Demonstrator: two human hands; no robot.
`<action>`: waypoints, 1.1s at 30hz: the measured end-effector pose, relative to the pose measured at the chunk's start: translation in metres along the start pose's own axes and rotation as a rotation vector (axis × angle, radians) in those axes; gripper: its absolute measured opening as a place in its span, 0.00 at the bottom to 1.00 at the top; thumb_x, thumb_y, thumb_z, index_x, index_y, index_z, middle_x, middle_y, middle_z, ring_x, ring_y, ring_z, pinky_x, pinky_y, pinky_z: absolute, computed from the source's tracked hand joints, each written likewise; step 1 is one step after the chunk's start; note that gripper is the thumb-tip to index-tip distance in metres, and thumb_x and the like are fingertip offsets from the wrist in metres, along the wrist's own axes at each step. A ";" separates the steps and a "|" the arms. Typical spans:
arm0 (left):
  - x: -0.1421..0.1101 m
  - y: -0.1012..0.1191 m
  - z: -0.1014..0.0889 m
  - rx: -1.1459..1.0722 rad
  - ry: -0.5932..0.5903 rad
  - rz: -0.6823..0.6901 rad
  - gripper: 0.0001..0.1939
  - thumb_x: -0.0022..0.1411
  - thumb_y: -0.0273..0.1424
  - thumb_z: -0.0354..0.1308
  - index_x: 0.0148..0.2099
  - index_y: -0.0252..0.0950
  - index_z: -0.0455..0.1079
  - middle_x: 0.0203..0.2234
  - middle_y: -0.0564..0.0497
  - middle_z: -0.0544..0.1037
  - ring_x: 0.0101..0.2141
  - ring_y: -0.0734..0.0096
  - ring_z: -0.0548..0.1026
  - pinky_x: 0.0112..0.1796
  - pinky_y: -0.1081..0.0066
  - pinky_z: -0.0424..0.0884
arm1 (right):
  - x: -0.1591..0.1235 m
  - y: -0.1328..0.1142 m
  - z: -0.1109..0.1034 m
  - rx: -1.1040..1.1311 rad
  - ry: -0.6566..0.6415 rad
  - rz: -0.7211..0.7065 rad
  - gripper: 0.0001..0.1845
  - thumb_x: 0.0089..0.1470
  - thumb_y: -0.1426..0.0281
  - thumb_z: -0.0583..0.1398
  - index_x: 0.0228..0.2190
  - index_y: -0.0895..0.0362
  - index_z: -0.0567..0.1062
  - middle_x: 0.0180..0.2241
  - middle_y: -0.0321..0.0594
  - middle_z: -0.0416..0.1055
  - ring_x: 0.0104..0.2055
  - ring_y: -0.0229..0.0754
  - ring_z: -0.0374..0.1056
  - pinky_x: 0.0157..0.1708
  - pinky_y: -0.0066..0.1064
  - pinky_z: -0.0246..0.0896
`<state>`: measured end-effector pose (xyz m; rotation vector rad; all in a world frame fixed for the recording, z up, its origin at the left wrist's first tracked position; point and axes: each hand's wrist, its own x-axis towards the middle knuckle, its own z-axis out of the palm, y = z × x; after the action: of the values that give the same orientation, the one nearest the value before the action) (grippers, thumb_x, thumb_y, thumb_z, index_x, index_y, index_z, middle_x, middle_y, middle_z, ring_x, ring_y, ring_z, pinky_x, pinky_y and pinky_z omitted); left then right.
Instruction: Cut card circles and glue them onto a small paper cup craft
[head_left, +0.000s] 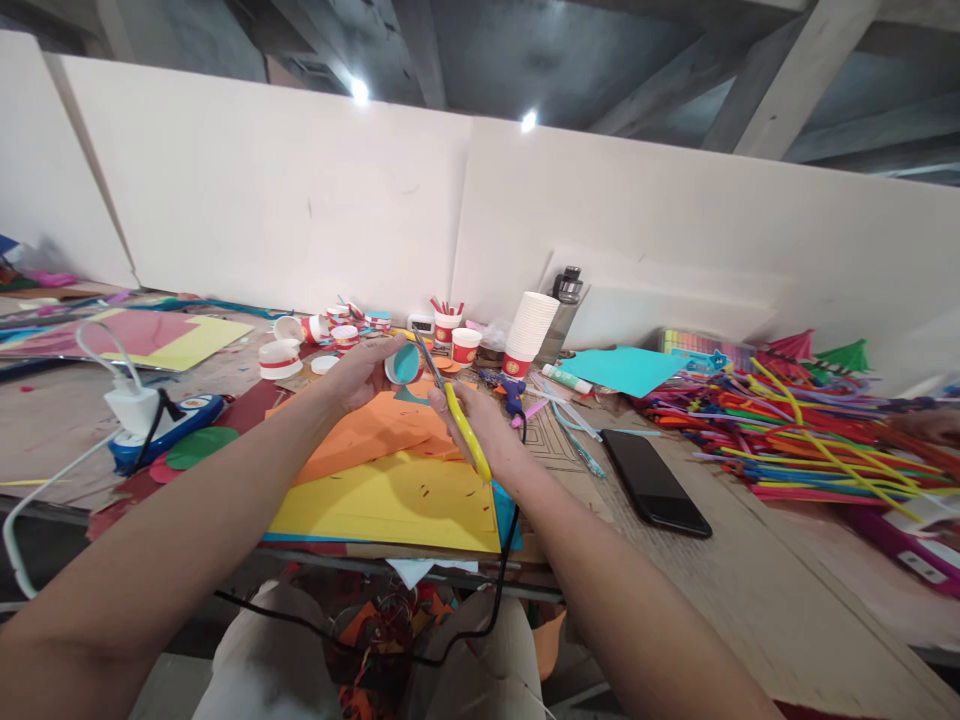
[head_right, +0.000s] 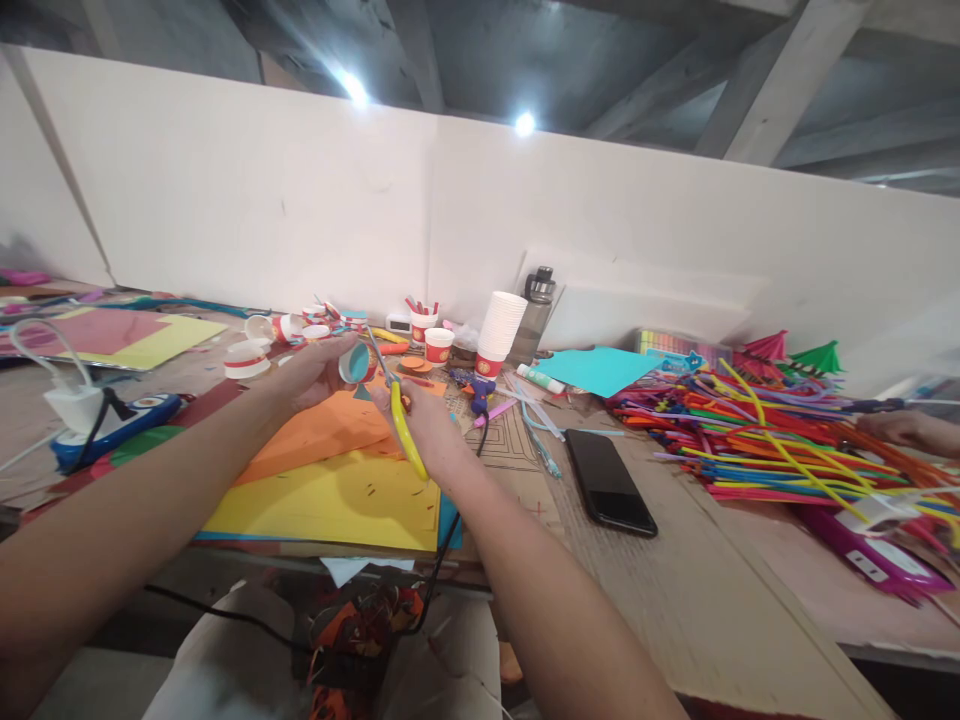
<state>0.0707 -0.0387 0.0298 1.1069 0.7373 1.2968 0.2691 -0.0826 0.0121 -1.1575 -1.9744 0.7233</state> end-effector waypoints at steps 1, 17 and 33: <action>0.000 0.000 0.000 0.003 0.001 -0.001 0.11 0.59 0.35 0.65 0.37 0.32 0.74 0.24 0.50 0.77 0.21 0.73 0.73 0.18 0.76 0.69 | 0.000 0.000 0.000 -0.005 -0.001 0.002 0.22 0.57 0.47 0.57 0.28 0.53 0.66 0.21 0.32 0.63 0.25 0.37 0.61 0.26 0.28 0.55; -0.001 0.000 0.001 0.020 0.014 0.014 0.12 0.57 0.37 0.66 0.36 0.32 0.75 0.25 0.49 0.77 0.23 0.73 0.74 0.21 0.75 0.70 | -0.001 -0.002 -0.001 -0.135 -0.009 -0.015 0.21 0.61 0.49 0.53 0.29 0.53 0.63 0.25 0.32 0.64 0.26 0.37 0.60 0.28 0.29 0.53; 0.000 -0.002 -0.001 0.043 0.003 0.016 0.14 0.55 0.38 0.68 0.36 0.32 0.74 0.26 0.49 0.77 0.23 0.72 0.74 0.20 0.75 0.69 | -0.001 -0.004 -0.001 -0.161 0.009 -0.046 0.21 0.63 0.50 0.51 0.28 0.53 0.63 0.25 0.33 0.63 0.27 0.37 0.57 0.29 0.29 0.50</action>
<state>0.0703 -0.0382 0.0273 1.1478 0.7634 1.3014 0.2686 -0.0850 0.0153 -1.2023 -2.0748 0.5424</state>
